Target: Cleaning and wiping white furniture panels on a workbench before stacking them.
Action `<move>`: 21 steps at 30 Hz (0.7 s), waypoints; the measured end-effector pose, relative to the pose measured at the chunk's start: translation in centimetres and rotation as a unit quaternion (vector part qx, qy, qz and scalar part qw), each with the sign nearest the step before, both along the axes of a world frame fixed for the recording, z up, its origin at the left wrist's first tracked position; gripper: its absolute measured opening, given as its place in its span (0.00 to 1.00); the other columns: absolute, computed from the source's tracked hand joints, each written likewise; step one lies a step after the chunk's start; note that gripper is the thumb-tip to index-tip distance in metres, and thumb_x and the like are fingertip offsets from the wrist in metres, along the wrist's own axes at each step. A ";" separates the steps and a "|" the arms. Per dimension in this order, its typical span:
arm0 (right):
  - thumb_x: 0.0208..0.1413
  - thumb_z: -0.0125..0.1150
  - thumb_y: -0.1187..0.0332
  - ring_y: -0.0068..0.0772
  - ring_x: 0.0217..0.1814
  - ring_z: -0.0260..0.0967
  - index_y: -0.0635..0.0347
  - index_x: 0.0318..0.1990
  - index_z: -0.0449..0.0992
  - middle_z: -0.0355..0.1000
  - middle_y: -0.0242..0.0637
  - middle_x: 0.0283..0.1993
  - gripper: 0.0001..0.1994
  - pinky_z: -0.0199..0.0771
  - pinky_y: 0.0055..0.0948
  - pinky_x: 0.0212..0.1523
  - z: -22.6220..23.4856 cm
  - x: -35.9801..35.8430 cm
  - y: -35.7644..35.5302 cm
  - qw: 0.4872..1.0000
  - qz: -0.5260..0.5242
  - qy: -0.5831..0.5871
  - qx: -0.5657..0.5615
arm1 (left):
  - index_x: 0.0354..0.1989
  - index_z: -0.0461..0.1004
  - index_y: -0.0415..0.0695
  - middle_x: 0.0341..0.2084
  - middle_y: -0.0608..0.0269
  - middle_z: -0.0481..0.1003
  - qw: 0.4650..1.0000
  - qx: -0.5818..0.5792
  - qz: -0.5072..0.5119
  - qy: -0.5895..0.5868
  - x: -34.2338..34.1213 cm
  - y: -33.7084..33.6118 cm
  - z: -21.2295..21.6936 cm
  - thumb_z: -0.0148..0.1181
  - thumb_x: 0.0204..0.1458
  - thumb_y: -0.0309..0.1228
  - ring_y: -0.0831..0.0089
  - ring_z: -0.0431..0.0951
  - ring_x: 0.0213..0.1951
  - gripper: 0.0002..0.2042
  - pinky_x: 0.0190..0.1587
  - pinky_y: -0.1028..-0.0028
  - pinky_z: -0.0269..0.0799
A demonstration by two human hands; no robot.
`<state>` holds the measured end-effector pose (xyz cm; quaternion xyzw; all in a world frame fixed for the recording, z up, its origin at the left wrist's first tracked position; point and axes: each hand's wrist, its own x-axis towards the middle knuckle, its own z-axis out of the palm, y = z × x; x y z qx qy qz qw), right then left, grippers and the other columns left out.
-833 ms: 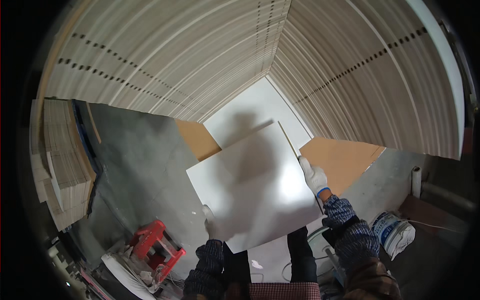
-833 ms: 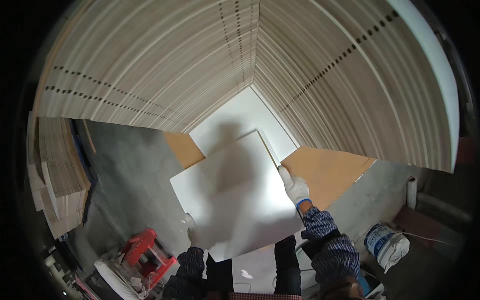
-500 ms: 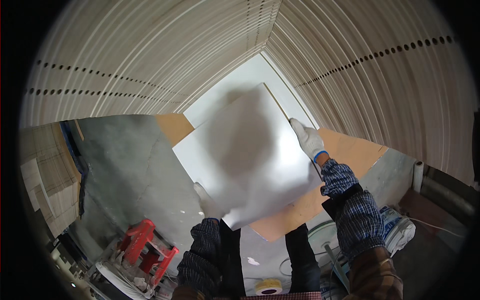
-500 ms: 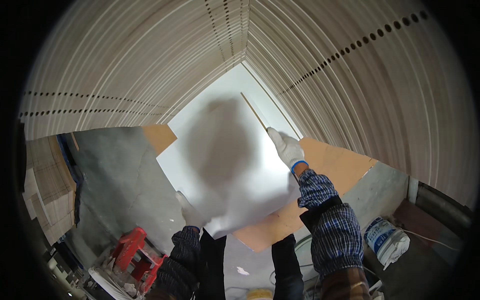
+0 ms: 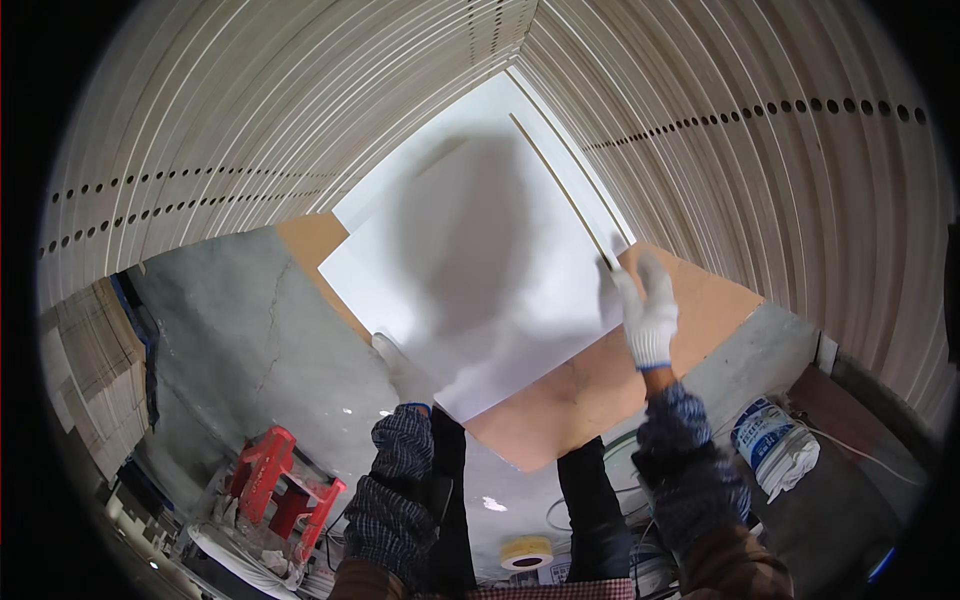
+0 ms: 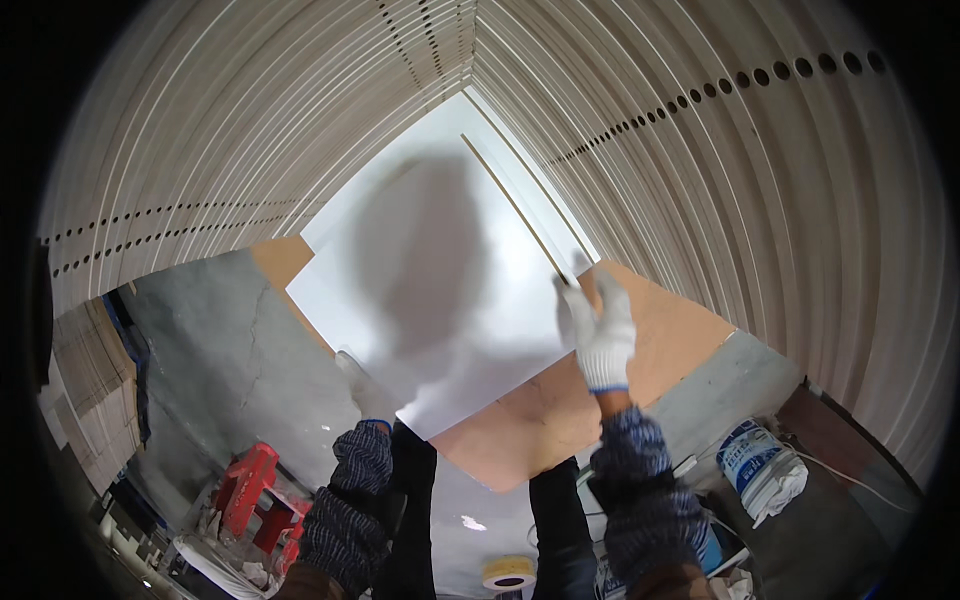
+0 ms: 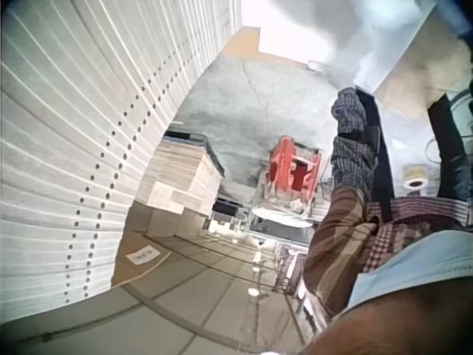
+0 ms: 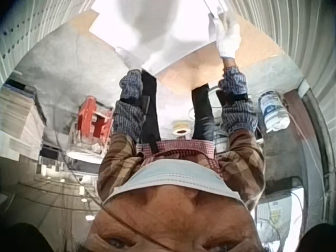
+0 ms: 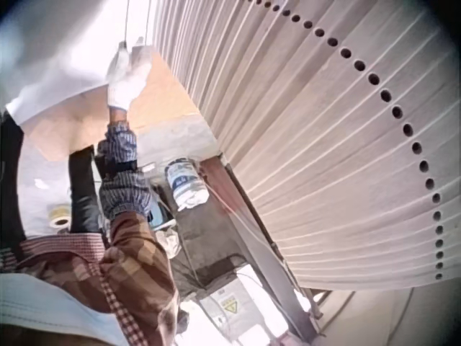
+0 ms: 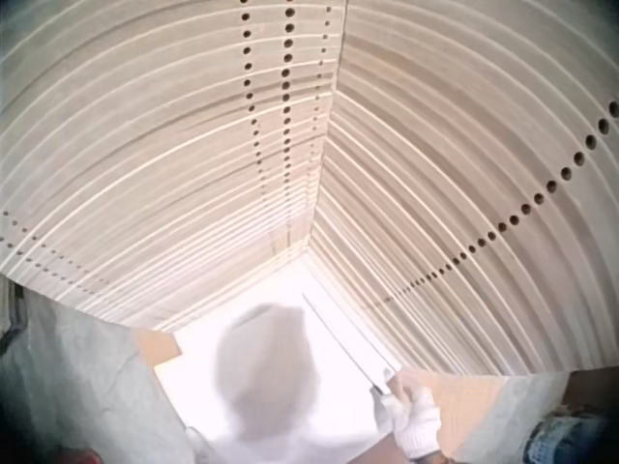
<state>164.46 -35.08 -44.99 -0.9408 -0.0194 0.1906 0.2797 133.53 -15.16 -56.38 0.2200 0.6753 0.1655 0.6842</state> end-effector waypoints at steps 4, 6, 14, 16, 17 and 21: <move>0.64 0.64 0.49 0.25 0.40 0.72 0.73 0.54 0.74 0.76 0.35 0.42 0.29 0.76 0.29 0.45 -3.6 -7.4 -6.0 0.949 -0.201 0.225 0.093 | 0.72 0.59 0.42 0.63 0.54 0.68 0.999 -0.011 0.034 0.012 2.7 -0.7 -1.0 0.37 0.66 0.66 0.63 0.73 0.59 0.41 0.64 0.65 0.70; 0.65 0.61 0.46 0.22 0.39 0.70 0.72 0.54 0.75 0.75 0.36 0.41 0.30 0.74 0.28 0.44 -6.1 -11.2 -4.1 0.896 -0.237 0.300 0.225 | 0.72 0.59 0.42 0.62 0.54 0.69 0.997 -0.013 0.053 0.046 1.1 0.1 -1.4 0.38 0.65 0.67 0.63 0.73 0.59 0.41 0.64 0.65 0.70; 0.64 0.54 0.36 0.41 0.56 0.72 0.76 0.60 0.72 0.77 0.51 0.52 0.41 0.69 0.36 0.59 -6.8 -8.1 0.2 0.934 -0.217 0.246 0.140 | 0.67 0.65 0.32 0.64 0.53 0.70 0.995 -0.014 -0.020 0.099 9.3 1.6 5.0 0.43 0.57 0.75 0.57 0.73 0.59 0.51 0.63 0.62 0.69; 0.64 0.52 0.34 0.39 0.53 0.72 0.76 0.57 0.72 0.76 0.50 0.51 0.42 0.71 0.33 0.54 -5.9 -7.4 0.9 0.930 -0.201 0.288 0.104 | 0.67 0.66 0.31 0.62 0.52 0.71 0.991 0.010 -0.036 0.126 7.9 2.3 4.6 0.43 0.57 0.75 0.57 0.73 0.59 0.52 0.63 0.63 0.70; 0.63 0.51 0.32 0.37 0.50 0.72 0.76 0.54 0.73 0.76 0.48 0.50 0.43 0.74 0.30 0.50 -5.3 -6.9 1.4 0.925 -0.188 0.324 0.063 | 0.66 0.67 0.31 0.61 0.51 0.72 0.987 0.027 -0.055 0.150 7.2 2.5 4.2 0.43 0.56 0.75 0.58 0.74 0.58 0.52 0.62 0.64 0.71; 0.62 0.53 0.31 0.34 0.47 0.71 0.76 0.49 0.75 0.75 0.45 0.46 0.43 0.73 0.30 0.49 -5.7 -5.3 1.6 0.933 -0.177 0.314 -0.002 | 0.38 0.78 0.30 0.30 0.59 0.74 0.972 0.034 -0.128 0.196 7.9 3.5 4.3 0.38 0.58 0.76 0.67 0.72 0.37 0.48 0.45 0.68 0.71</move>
